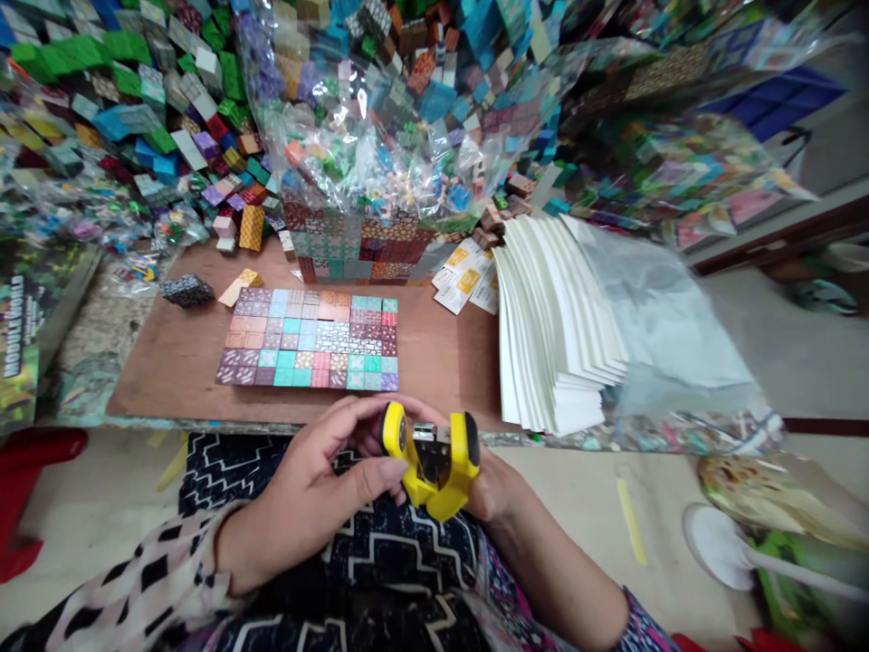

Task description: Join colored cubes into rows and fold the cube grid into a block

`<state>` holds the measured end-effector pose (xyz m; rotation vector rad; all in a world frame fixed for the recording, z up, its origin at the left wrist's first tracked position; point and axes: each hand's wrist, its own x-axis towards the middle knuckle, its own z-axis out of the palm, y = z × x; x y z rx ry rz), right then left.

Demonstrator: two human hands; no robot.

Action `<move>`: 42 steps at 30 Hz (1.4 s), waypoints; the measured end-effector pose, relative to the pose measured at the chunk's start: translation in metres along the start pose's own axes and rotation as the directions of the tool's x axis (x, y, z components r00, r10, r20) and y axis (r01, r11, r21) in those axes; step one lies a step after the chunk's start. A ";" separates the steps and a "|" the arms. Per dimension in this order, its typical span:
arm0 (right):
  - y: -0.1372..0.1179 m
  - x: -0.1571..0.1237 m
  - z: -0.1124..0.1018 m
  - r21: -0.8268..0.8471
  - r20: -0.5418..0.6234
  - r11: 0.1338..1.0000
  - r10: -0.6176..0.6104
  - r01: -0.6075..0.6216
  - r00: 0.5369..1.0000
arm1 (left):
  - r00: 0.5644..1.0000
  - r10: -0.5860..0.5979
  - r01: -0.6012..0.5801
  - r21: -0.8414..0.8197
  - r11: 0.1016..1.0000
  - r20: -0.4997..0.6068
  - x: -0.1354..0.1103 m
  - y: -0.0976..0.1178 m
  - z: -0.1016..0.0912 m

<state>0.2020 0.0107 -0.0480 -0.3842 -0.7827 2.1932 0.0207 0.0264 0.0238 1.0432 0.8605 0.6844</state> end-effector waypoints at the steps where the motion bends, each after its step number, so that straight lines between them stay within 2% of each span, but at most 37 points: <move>1: 0.002 -0.001 0.000 0.050 -0.022 0.999 0.017 -0.016 1.000 | 1.000 -0.003 0.003 -0.022 1.000 0.000 0.000 -0.001 0.001; 5: 0.000 -0.003 0.007 0.185 -0.066 0.979 0.104 -0.090 0.992 | 1.000 0.003 -0.005 -0.115 0.993 -0.018 0.000 -0.003 0.003; 12: -0.011 0.003 0.018 0.127 -0.114 0.981 0.162 -0.148 0.980 | 0.996 -0.034 0.024 -0.118 0.993 -0.080 -0.002 -0.001 0.006; 15: -0.010 0.004 0.017 0.124 -0.106 0.980 0.166 -0.152 0.981 | 0.996 -0.022 0.017 -0.066 0.998 -0.081 -0.003 -0.001 0.006; 21: -0.005 0.003 0.014 0.077 -0.182 0.991 0.123 -0.111 0.976 | 0.988 0.033 -0.005 0.176 0.984 -0.153 -0.005 -0.004 0.004; 25: 0.000 0.002 0.012 0.081 -0.187 0.994 0.087 -0.072 0.978 | 0.987 0.037 -0.003 0.215 0.977 -0.154 -0.004 -0.006 0.003; 31: 0.006 0.001 0.010 0.098 -0.244 0.990 0.120 -0.098 0.962 | 0.991 0.036 -0.003 0.246 0.969 -0.129 -0.003 -0.005 0.003; 37: 0.004 -0.001 0.011 0.125 -0.247 0.988 0.122 -0.093 0.961 | 0.988 0.094 -0.051 0.323 0.945 -0.119 -0.003 -0.006 0.002; 42: 0.002 -0.003 0.015 0.140 -0.295 0.986 0.131 -0.092 0.947 | 0.993 0.042 -0.006 0.309 0.951 -0.109 -0.007 -0.009 -0.001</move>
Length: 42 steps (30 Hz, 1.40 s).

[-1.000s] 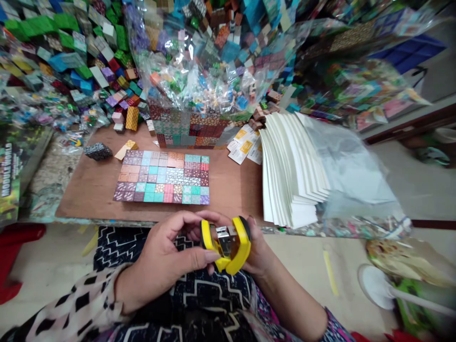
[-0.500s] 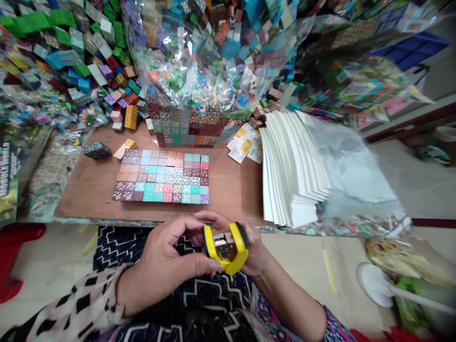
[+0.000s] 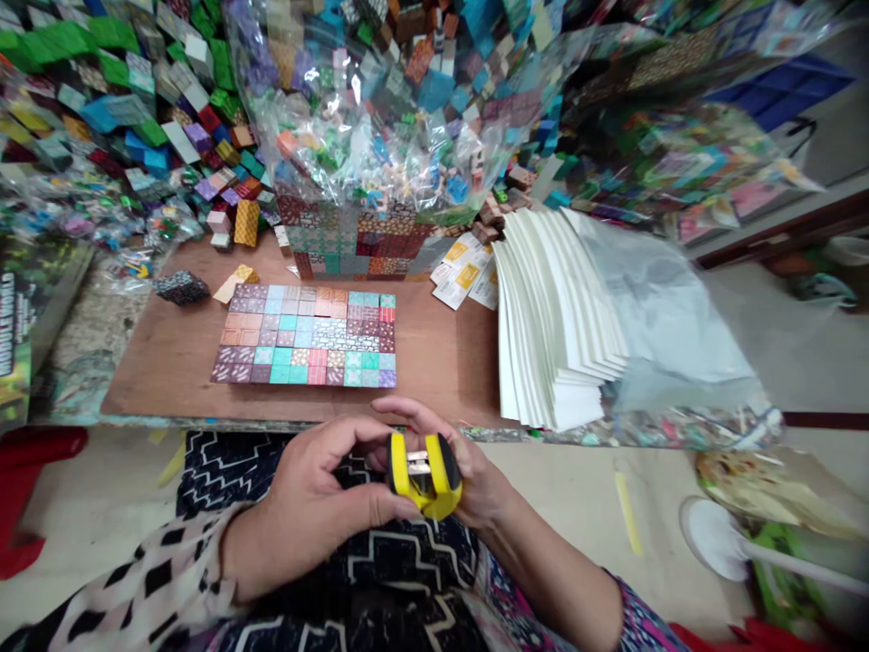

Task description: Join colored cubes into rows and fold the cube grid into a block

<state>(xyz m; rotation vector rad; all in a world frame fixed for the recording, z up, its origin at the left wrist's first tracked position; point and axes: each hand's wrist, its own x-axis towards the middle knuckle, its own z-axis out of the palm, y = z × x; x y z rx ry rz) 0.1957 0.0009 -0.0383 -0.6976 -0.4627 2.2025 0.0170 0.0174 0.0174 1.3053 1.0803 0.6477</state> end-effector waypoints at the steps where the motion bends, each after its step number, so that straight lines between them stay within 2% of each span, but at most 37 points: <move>1: 0.000 0.000 0.000 0.005 0.005 1.000 -0.013 0.013 1.000 | 1.000 -0.006 0.006 0.001 1.000 0.006 -0.001 -0.001 0.000; 5: 0.001 0.001 0.000 0.024 0.018 0.999 -0.049 0.048 0.999 | 1.000 -0.015 0.015 -0.004 1.000 0.021 0.000 -0.004 -0.001; 13: 0.005 0.003 -0.003 0.073 0.044 0.996 -0.046 0.042 0.998 | 1.000 -0.027 0.027 -0.044 0.999 0.003 0.003 -0.001 0.002; 19: 0.008 0.006 -0.004 0.124 0.062 0.991 -0.057 0.049 0.996 | 0.992 -0.125 0.129 -0.258 0.957 0.030 0.006 0.001 0.007; 23: 0.006 0.010 0.000 0.187 0.082 0.982 0.021 -0.036 0.996 | 0.983 -0.177 0.181 -0.376 0.909 0.045 0.008 0.001 0.008; 26: 0.003 0.012 0.003 0.229 0.016 0.970 0.079 -0.081 0.997 | 0.975 -0.211 0.220 -0.430 0.875 0.070 0.011 0.004 0.007; 30: 0.000 0.012 0.003 0.301 -0.037 0.948 0.124 -0.107 0.992 | 0.976 -0.203 0.216 -0.443 0.870 0.078 0.014 0.006 0.007; 37: -0.002 0.013 0.000 0.344 0.064 0.933 0.086 -0.103 0.994 | 0.984 -0.175 0.168 -0.508 0.845 0.036 0.013 0.004 0.007; 42: -0.003 0.016 -0.001 0.355 0.035 0.930 0.084 -0.091 0.996 | 0.987 -0.158 0.133 -0.535 0.834 -0.001 0.016 0.006 0.008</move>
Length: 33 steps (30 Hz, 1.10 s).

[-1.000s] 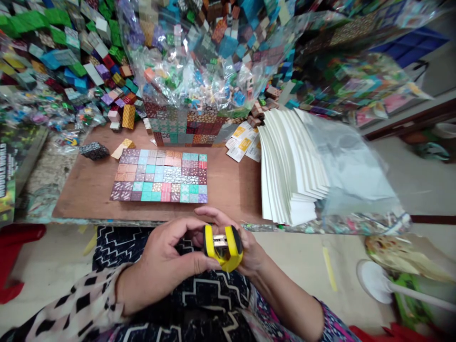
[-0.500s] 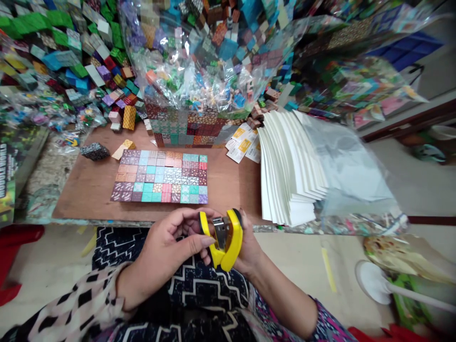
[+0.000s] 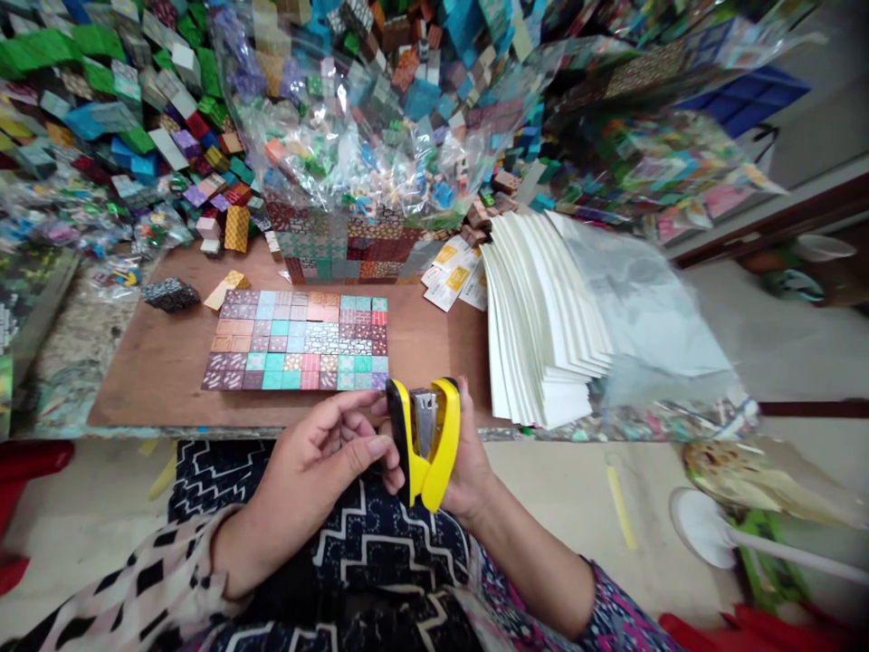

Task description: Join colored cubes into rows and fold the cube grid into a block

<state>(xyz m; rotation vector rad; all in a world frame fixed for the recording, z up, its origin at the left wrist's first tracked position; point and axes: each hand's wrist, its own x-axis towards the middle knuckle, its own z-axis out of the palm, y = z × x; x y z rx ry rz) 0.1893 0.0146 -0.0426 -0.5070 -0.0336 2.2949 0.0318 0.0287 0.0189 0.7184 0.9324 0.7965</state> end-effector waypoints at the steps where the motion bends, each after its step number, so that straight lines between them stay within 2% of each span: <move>1: 0.000 0.000 0.000 -0.004 -0.010 1.000 -0.001 0.001 1.000 | 1.000 0.007 -0.007 0.003 1.000 -0.001 0.000 0.001 0.001; 6: 0.001 -0.001 -0.004 -0.020 0.004 0.999 -0.029 0.029 1.000 | 1.000 0.014 -0.012 0.099 0.995 -0.023 0.000 0.003 0.001; 11: 0.003 -0.003 -0.011 -0.018 0.110 0.999 -0.049 0.051 0.993 | 0.995 0.003 0.024 0.278 0.960 -0.096 -0.002 -0.001 -0.006; 16: 0.002 -0.004 -0.013 -0.028 0.208 0.998 -0.048 0.055 0.977 | 0.995 0.005 0.025 0.304 0.952 -0.100 -0.003 -0.002 -0.007; 23: -0.006 -0.009 -0.002 -0.174 0.147 0.978 -0.089 0.115 0.985 | 0.999 0.041 -0.047 0.233 0.971 0.031 -0.006 0.000 -0.007; 27: -0.012 -0.012 -0.001 -0.343 0.216 0.925 -0.093 0.165 0.972 | 0.996 0.069 -0.081 0.281 0.956 0.051 -0.009 0.002 -0.013; 30: -0.016 -0.013 -0.001 -0.390 0.285 0.904 -0.062 0.175 0.956 | 0.986 0.086 -0.127 0.310 0.942 0.141 -0.010 0.008 -0.014; 33: -0.020 -0.015 0.001 -0.431 0.291 0.892 -0.003 0.134 0.957 | 0.976 0.054 -0.128 0.356 0.926 0.209 -0.009 0.014 -0.015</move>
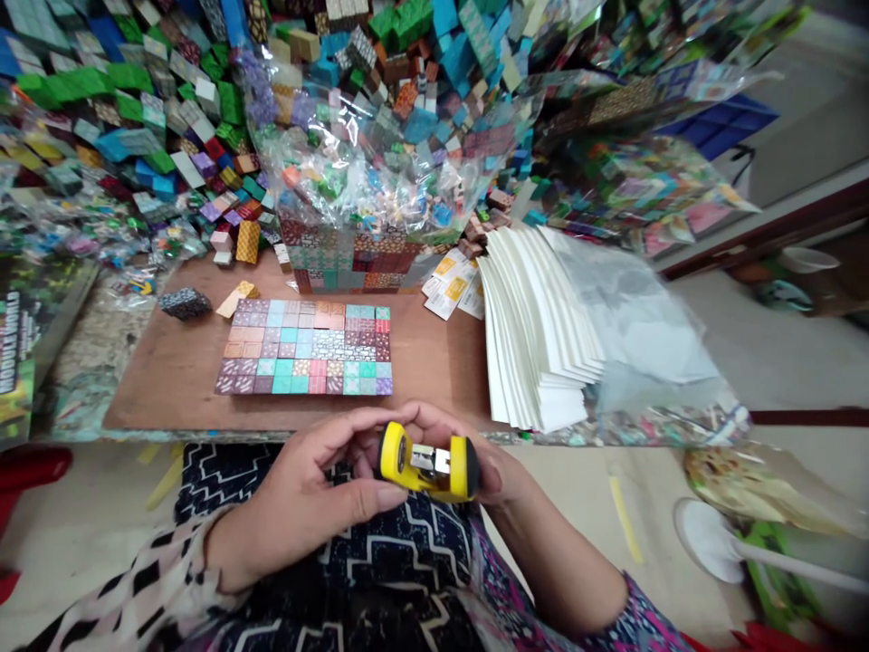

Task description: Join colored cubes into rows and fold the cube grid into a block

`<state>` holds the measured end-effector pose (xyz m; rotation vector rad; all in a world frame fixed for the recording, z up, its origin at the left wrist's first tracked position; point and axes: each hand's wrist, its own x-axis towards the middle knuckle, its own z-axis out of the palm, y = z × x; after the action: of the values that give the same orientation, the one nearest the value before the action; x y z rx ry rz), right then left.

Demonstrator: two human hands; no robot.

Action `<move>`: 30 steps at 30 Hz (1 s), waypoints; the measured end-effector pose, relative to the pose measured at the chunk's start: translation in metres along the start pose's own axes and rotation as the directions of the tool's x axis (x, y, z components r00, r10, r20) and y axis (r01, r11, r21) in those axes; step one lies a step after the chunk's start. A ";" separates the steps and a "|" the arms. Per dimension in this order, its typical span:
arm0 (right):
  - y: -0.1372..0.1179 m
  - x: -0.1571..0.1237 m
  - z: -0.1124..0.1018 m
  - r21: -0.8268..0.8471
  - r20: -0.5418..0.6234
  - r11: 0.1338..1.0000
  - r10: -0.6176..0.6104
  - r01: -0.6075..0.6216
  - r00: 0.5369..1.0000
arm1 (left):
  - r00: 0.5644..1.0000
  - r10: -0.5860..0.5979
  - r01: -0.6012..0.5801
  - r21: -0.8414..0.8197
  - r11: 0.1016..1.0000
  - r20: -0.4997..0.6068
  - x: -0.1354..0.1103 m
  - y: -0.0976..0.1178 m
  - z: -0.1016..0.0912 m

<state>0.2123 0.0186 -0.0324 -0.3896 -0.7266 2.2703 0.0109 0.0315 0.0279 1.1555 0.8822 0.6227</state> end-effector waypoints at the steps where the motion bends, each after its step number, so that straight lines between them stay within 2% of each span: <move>1: -0.001 0.000 0.001 -0.010 -0.003 1.000 0.026 -0.026 1.000 | 1.000 -0.011 0.011 0.022 1.000 0.017 0.000 0.001 -0.001; 5: -0.004 -0.002 0.002 -0.022 -0.015 0.995 0.101 -0.101 0.995 | 0.998 -0.030 0.019 0.162 0.987 0.061 0.000 0.002 -0.006; 11: -0.004 -0.004 -0.005 -0.044 0.027 0.986 0.164 -0.163 0.986 | 0.992 0.075 -0.106 0.342 0.934 0.101 -0.001 0.006 -0.009; 13: -0.005 -0.005 -0.006 -0.079 0.025 0.976 0.207 -0.204 0.978 | 0.988 0.104 -0.138 0.366 0.920 0.111 0.000 0.008 -0.009; 16: -0.005 -0.006 -0.006 -0.079 -0.057 0.968 0.235 -0.239 0.970 | 0.983 0.143 -0.179 0.395 0.901 0.119 0.002 0.010 -0.011; 21: 0.000 -0.006 -0.001 -0.007 -0.135 0.970 0.238 -0.241 0.962 | 0.970 0.187 -0.235 0.413 0.880 0.154 0.003 0.009 -0.013; 30: 0.007 -0.005 0.000 -0.063 -0.190 0.976 0.193 -0.208 0.963 | 0.950 0.238 -0.304 0.415 0.857 0.204 0.005 0.008 -0.013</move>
<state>0.2120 0.0112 -0.0359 -0.7314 -0.7140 2.3575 0.0026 0.0450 0.0323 1.7414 0.7583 0.5699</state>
